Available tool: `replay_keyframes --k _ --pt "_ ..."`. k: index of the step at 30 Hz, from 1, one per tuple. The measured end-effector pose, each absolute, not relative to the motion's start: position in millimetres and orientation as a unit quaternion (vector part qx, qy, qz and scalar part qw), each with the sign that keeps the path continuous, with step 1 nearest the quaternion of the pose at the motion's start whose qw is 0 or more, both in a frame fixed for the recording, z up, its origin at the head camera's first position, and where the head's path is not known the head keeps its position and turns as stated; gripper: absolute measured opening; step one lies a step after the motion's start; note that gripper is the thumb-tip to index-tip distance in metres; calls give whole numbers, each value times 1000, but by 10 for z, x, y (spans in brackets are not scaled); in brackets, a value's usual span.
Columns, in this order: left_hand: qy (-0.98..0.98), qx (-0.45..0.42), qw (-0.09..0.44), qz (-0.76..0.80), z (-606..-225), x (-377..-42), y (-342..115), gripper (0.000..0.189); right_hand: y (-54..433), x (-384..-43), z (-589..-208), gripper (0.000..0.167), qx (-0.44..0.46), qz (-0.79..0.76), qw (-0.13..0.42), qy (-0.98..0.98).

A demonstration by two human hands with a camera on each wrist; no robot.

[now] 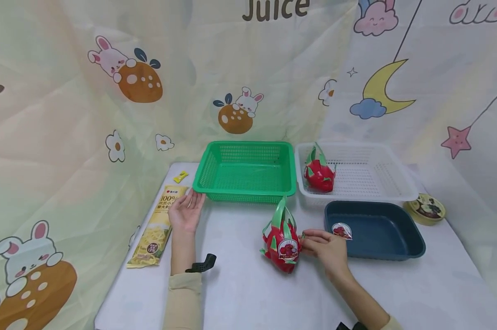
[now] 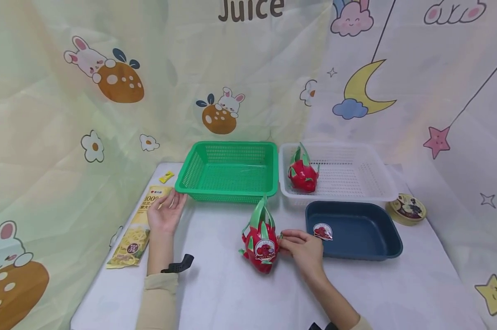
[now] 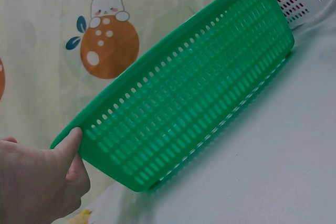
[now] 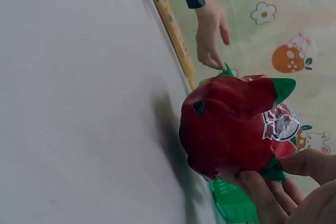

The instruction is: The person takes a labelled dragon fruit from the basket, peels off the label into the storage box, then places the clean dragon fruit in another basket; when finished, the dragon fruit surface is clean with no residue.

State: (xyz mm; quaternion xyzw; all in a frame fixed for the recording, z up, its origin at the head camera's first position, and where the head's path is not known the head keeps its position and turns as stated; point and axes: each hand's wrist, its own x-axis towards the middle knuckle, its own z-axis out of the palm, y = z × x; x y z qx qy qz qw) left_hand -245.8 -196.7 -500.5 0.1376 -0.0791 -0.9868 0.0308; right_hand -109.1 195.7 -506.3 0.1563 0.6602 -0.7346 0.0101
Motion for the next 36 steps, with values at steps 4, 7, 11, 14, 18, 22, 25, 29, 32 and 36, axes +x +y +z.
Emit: replay_keyframes --k 4,7,11,14,18,22,25,29,32,36 --pt "-80 137 31 -987 -5010 -2460 -1966 64 1955 -1079 -5105 39 162 -736 12 657" --pt "-83 137 33 -987 -5013 -2459 -1957 62 1960 -1079 -5120 40 163 -742 10 650" --pt "-76 139 31 -987 -5023 -2461 -1964 65 1977 -1087 -5123 40 159 -743 15 650" --pt "-66 140 27 -988 -5033 -2462 -1974 66 1992 -1092 -5114 40 150 -738 25 658" --pt "-62 138 27 -988 -5030 -2458 -1974 66 1997 -1091 -5104 39 140 -728 36 670" --pt "-62 137 32 -988 -5014 -2453 -1965 65 1982 -1097 -5089 39 127 -709 41 692" --pt "-65 138 32 -988 -5017 -2453 -1959 65 1965 -1105 -5069 40 111 -681 35 723" --pt "-73 140 33 -987 -5035 -2455 -1954 64 1955 -1122 -5041 37 92 -644 21 759" --pt "-73 150 30 -985 -5040 -2456 -1950 60 1961 -1134 -5029 34 85 -628 18 773" --pt "-65 170 14 -983 -5010 -2449 -1909 48 1966 -1162 -5015 30 74 -604 11 793"
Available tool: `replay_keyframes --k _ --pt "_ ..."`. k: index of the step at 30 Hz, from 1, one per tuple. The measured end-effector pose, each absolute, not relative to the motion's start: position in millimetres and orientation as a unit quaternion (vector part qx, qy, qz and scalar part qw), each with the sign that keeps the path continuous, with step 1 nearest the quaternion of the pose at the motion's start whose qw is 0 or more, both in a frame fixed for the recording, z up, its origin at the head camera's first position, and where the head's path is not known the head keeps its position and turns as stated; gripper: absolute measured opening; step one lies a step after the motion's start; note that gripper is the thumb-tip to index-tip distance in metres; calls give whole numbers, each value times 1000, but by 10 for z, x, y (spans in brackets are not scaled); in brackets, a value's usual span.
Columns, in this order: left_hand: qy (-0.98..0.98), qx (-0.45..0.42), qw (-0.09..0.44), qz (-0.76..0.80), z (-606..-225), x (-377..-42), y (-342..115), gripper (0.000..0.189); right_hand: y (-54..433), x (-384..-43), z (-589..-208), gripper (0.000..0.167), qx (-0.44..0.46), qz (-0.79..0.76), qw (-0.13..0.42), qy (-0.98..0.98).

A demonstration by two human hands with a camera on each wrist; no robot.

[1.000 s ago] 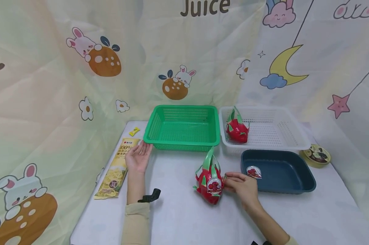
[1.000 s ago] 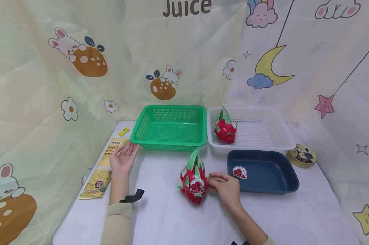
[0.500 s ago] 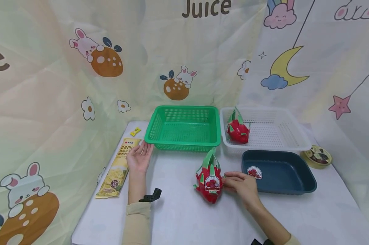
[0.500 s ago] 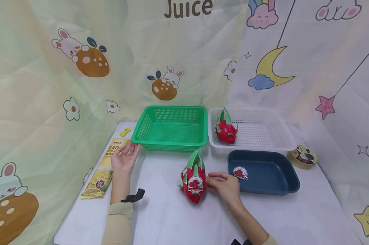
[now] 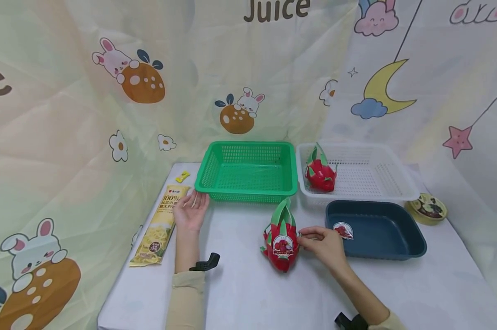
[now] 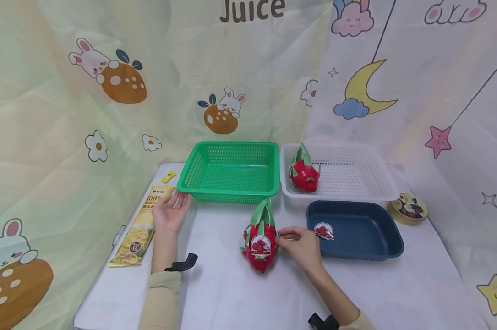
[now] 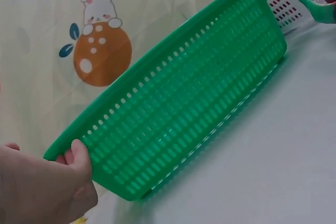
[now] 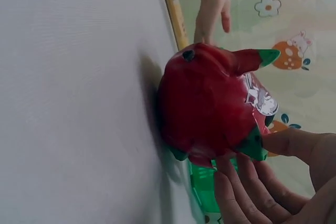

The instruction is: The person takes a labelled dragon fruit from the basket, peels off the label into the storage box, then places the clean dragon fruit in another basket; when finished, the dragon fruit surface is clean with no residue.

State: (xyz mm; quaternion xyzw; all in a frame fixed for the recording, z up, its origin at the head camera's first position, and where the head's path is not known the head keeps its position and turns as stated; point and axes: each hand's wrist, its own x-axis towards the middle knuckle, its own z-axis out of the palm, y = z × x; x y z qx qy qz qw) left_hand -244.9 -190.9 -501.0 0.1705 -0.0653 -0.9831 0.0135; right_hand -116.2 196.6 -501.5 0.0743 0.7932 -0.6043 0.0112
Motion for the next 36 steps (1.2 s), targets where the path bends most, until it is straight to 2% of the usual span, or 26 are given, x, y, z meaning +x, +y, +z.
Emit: replay_keyframes --k 5,10,19,22,31,36 --pt "-93 218 2 -972 -4960 -2387 -1760 36 1963 -1187 -4978 27 59 -586 -15 808" --pt "-145 245 -30 -958 -4962 -2240 -1478 34 1972 -1160 -4915 33 51 -605 -28 794" --pt "-278 147 -105 -943 -4833 -2057 -869 23 1992 -1150 -4790 32 8 -642 -48 765" --pt "-319 113 -130 -932 -4835 -2041 -715 26 1970 -1138 -4728 34 0 -639 -45 768" --pt "-402 34 -187 -896 -4964 -2021 -450 49 1927 -1112 -4650 38 -22 -666 40 744" --pt "-458 -13 -227 -860 -5022 -2021 -421 51 1903 -1126 -4646 36 -37 -661 70 746"
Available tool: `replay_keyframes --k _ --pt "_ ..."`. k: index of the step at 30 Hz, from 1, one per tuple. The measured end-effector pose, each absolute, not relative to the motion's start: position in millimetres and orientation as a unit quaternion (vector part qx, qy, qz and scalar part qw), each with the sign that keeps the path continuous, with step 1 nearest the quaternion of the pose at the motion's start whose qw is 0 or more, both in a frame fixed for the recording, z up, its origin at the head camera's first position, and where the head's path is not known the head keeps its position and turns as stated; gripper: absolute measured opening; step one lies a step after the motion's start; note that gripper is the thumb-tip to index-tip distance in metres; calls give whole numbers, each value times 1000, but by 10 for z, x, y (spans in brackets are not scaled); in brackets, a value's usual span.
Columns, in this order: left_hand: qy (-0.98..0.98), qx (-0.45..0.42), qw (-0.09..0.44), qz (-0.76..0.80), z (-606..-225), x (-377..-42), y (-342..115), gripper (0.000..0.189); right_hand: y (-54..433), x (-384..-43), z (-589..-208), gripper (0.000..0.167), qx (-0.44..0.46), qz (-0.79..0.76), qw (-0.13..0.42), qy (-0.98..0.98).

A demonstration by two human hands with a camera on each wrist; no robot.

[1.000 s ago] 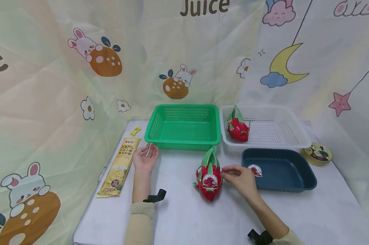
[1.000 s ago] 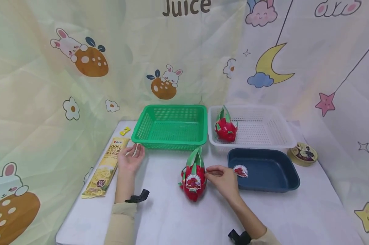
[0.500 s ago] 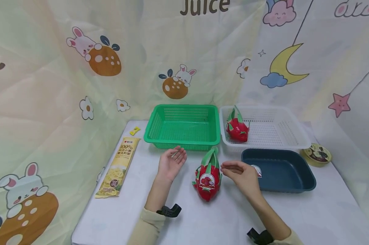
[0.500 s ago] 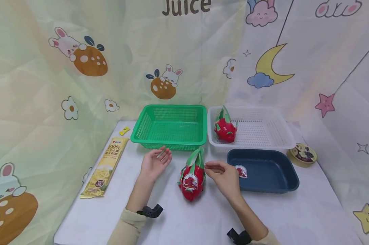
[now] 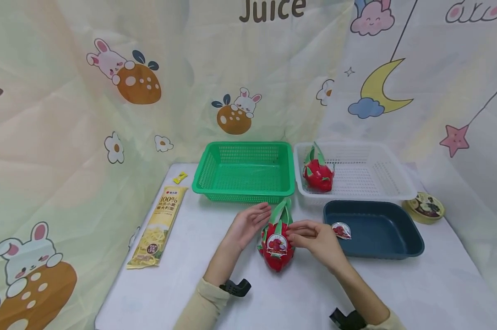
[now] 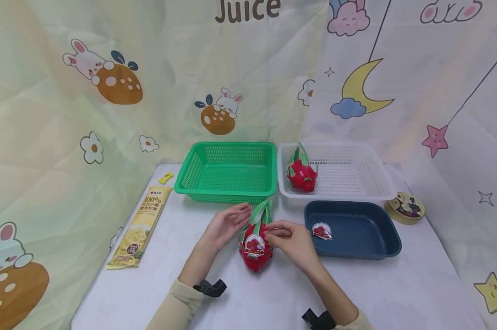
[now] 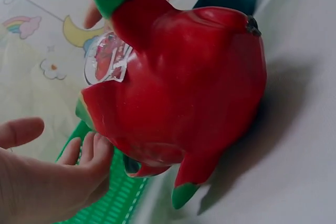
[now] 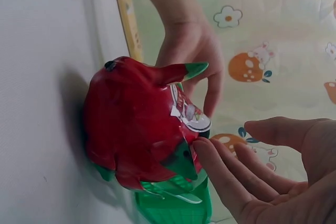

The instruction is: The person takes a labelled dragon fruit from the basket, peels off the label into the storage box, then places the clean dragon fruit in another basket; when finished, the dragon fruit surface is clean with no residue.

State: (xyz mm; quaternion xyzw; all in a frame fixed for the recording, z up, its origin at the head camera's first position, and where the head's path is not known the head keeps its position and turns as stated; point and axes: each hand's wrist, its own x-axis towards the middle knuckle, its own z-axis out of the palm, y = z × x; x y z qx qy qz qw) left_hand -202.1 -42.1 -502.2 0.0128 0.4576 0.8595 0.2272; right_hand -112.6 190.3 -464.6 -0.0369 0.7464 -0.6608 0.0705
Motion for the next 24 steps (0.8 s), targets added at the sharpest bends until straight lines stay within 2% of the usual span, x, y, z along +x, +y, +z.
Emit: replay_keyframes --k 5,10,24 --pt "501 51 245 828 -5056 -2029 -425 47 1910 -1143 -4652 35 -52 -668 83 738" --pt "521 65 239 817 -5089 -2024 -457 43 1930 -1166 -4685 35 -64 -671 101 732" --pt "520 2 227 824 -5205 -2033 -516 46 1968 -1284 -4798 37 -64 -670 156 723"
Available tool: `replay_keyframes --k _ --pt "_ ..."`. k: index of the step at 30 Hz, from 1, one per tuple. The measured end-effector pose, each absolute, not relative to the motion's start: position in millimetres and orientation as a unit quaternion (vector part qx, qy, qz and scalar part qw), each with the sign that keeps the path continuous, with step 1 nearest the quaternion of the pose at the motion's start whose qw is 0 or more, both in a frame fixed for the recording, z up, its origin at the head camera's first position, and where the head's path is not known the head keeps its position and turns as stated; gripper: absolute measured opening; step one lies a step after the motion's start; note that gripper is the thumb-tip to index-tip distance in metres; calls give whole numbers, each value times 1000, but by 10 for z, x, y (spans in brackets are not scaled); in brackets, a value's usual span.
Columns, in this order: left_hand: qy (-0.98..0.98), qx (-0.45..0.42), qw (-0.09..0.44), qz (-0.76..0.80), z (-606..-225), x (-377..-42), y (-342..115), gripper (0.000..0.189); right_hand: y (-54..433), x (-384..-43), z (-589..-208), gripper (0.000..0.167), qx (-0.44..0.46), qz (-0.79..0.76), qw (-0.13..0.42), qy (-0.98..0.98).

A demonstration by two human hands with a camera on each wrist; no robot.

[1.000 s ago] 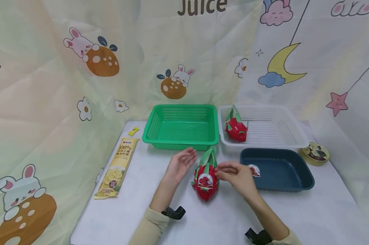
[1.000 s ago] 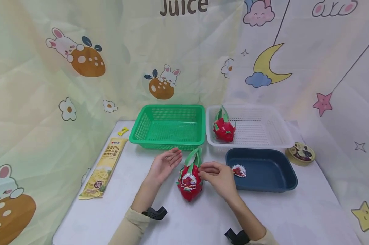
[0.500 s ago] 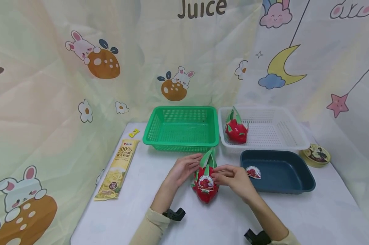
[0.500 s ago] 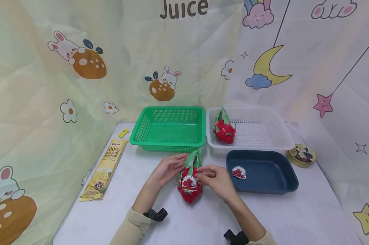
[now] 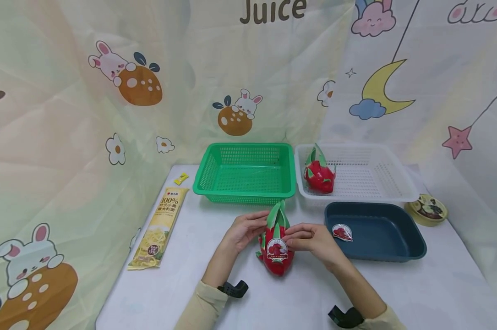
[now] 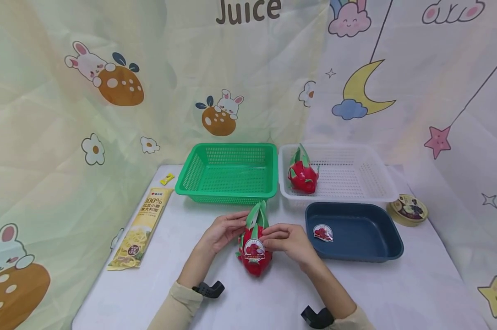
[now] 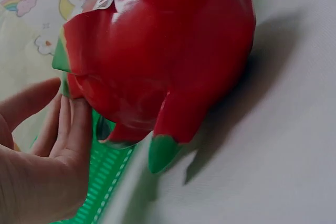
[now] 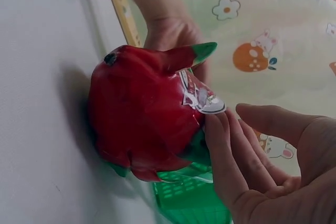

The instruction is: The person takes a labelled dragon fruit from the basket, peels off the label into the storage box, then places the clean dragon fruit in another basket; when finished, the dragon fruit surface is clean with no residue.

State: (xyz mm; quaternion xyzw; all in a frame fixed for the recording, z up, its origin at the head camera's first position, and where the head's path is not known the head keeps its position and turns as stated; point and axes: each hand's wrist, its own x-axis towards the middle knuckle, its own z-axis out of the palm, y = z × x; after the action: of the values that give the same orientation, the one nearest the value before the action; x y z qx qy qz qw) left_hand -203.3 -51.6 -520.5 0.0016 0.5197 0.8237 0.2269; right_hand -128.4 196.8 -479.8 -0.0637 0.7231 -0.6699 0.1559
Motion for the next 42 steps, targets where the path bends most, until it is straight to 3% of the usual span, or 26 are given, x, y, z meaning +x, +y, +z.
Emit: replay_keyframes --k 11,22,42 --pt "491 -16 210 845 -5235 -2015 -498 48 1970 -1355 -4836 38 -48 -697 166 695" --pt "474 -39 192 858 -5265 -2035 -518 48 1847 -1398 -4871 38 -43 -662 111 740" --pt "426 -55 176 886 -5370 -2097 -514 44 1859 -1412 -4881 48 24 -728 203 654"
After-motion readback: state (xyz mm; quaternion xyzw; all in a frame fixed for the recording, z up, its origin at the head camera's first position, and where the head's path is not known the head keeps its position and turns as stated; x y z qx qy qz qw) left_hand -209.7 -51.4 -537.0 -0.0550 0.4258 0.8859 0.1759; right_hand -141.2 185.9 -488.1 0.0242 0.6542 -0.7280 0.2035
